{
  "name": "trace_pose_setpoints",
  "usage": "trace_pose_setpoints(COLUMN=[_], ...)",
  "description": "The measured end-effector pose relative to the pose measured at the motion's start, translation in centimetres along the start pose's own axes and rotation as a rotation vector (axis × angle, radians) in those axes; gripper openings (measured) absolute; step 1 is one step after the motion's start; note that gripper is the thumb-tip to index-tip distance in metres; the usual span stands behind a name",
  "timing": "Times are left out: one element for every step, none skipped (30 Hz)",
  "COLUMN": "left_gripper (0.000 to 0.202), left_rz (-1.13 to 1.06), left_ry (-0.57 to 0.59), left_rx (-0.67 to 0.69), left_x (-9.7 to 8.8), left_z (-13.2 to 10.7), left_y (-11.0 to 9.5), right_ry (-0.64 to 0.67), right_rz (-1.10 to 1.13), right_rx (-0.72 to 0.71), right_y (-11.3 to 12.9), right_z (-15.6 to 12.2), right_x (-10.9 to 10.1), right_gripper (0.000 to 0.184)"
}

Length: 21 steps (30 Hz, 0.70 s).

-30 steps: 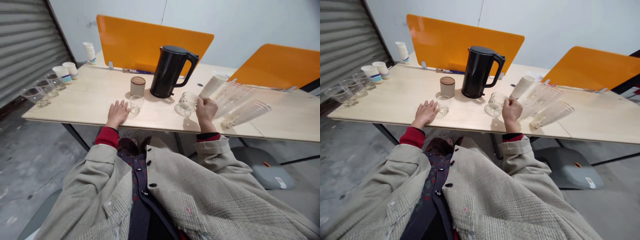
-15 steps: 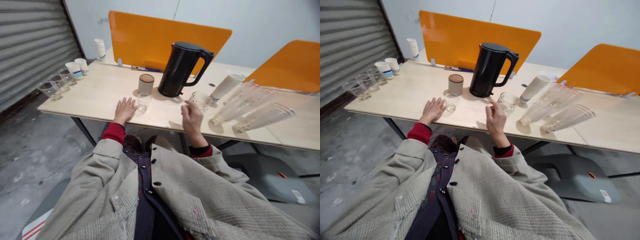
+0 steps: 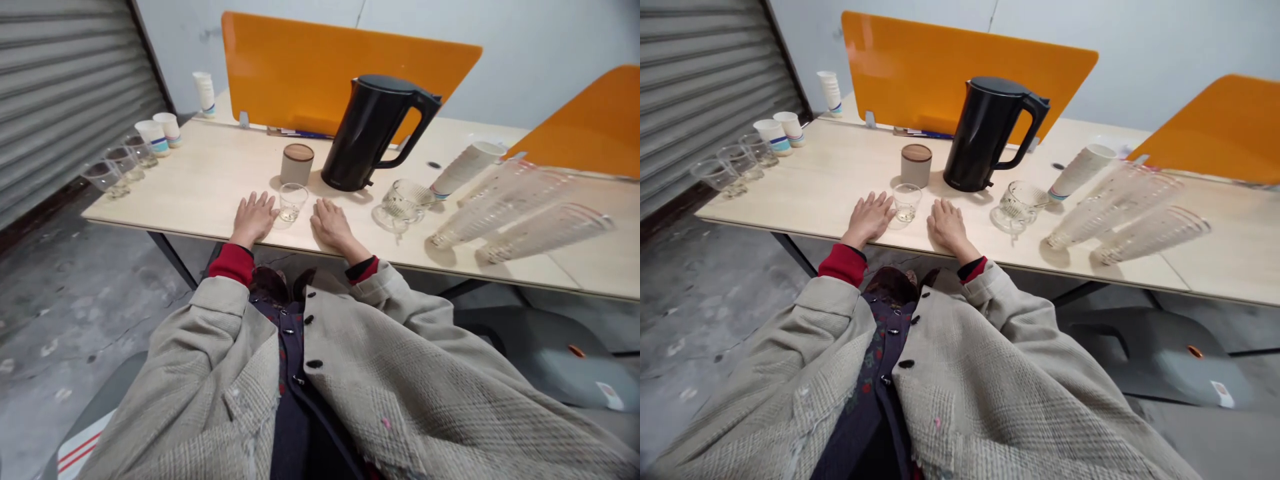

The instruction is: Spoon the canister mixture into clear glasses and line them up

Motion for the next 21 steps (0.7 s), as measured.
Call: trace_pose_setpoints(left_gripper=[0.068, 0.068, 0.069, 0.069, 0.069, 0.070, 0.070, 0.070, 0.070, 0.070, 0.070, 0.070, 0.070, 0.070, 0.071, 0.071, 0.071, 0.071, 0.071, 0.071, 0.071], left_rz=[0.002, 0.004, 0.006, 0.008, 0.011, 0.015, 0.018, 0.021, 0.024, 0.025, 0.027, 0.028, 0.029, 0.030, 0.031, 0.030, 0.030, 0.029, 0.029, 0.031, 0.033], left_ry=[0.000, 0.000, 0.000, 0.000, 0.001, 0.002, 0.002, 0.003, 0.003, 0.003, 0.001, 0.000, 0.001, 0.002, 0.004, 0.006, 0.007, 0.008, 0.008, 0.007, 0.007], left_rx=[0.002, 0.002, 0.003, 0.003, 0.003, 0.002, 0.002, 0.002, 0.002, 0.003, 0.003, 0.003, 0.003, 0.001, 0.000, -0.001, 0.000, 0.002, 0.003, 0.003, 0.003], left_x=[0.1, 0.1, 0.1, 0.1, 0.1, 0.0, 0.0, 0.0, -0.1, -0.1, -0.1, -0.1, -0.1, -0.1, 0.0, 0.0, 0.0, 0.0, 0.0, 0.0, 0.1], left_z=[0.1, 0.1, 0.2, 0.2, 0.3, 0.3, 0.3, 0.3, 0.4, 0.4, 0.4, 0.5, 0.5, 0.5, 0.6, 0.6, 0.6, 0.7, 0.7, 0.7, 0.8], left_y=[0.1, 0.1, 0.1, 0.1, 0.1, 0.1, 0.1, 0.1, 0.1, 0.1, 0.1, 0.1, 0.1, 0.2, 0.2, 0.2, 0.2, 0.2, 0.2, 0.3, 0.3], right_ry=[0.010, 0.022, 0.035, 0.049, 0.059, 0.067, 0.072, 0.074, 0.077, 0.080, 0.084, 0.087, 0.089, 0.091, 0.094, 0.097, 0.099, 0.099, 0.100, 0.099, 0.097], right_rz=[-0.001, -0.002, -0.004, -0.008, -0.012, -0.015, -0.016, -0.015, -0.014, -0.011, -0.009, -0.008, -0.006, -0.006, -0.005, -0.003, 0.000, 0.005, 0.010, 0.014, 0.018], right_rx=[0.004, 0.007, 0.012, 0.017, 0.021, 0.024, 0.027, 0.029, 0.033, 0.036, 0.039, 0.043, 0.046, 0.049, 0.052, 0.054, 0.057, 0.059, 0.060, 0.062, 0.064], right_y=[0.1, 0.3, 0.3, 0.4, 0.5, 0.6, 0.7, 0.8, 0.9, 1.0, 1.1, 1.1, 1.2, 1.2, 1.2, 1.2, 1.2, 1.3, 1.3, 1.3, 1.3], right_z=[-0.2, -0.3, -0.4, -0.5, -0.6, -0.7, -0.7, -0.7, -0.8, -0.8, -0.8, -0.9, -0.9, -0.9, -0.8, -0.8, -0.7, -0.5, -0.4, -0.3, -0.1], right_x=[0.0, -0.1, -0.1, -0.2, -0.3, -0.4, -0.6, -0.7, -0.9, -1.0, -1.1, -1.2, -1.2, -1.2, -1.2, -1.1, -1.0, -0.9, -0.8, -0.7, -0.6], right_gripper=[0.070, 0.070, 0.070, 0.070, 0.070, 0.070, 0.070, 0.069, 0.069, 0.069, 0.069, 0.069, 0.069, 0.070, 0.070, 0.070, 0.070, 0.070, 0.070, 0.070, 0.070])
Point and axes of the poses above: each hand's wrist, its own z-axis towards the middle knuckle, its own x-axis out of the palm, y = z × x, the point moved 7 cm from there along z, towards the middle knuckle, and after that the axes turned 5 degrees about -y, right-handed, at the moved point
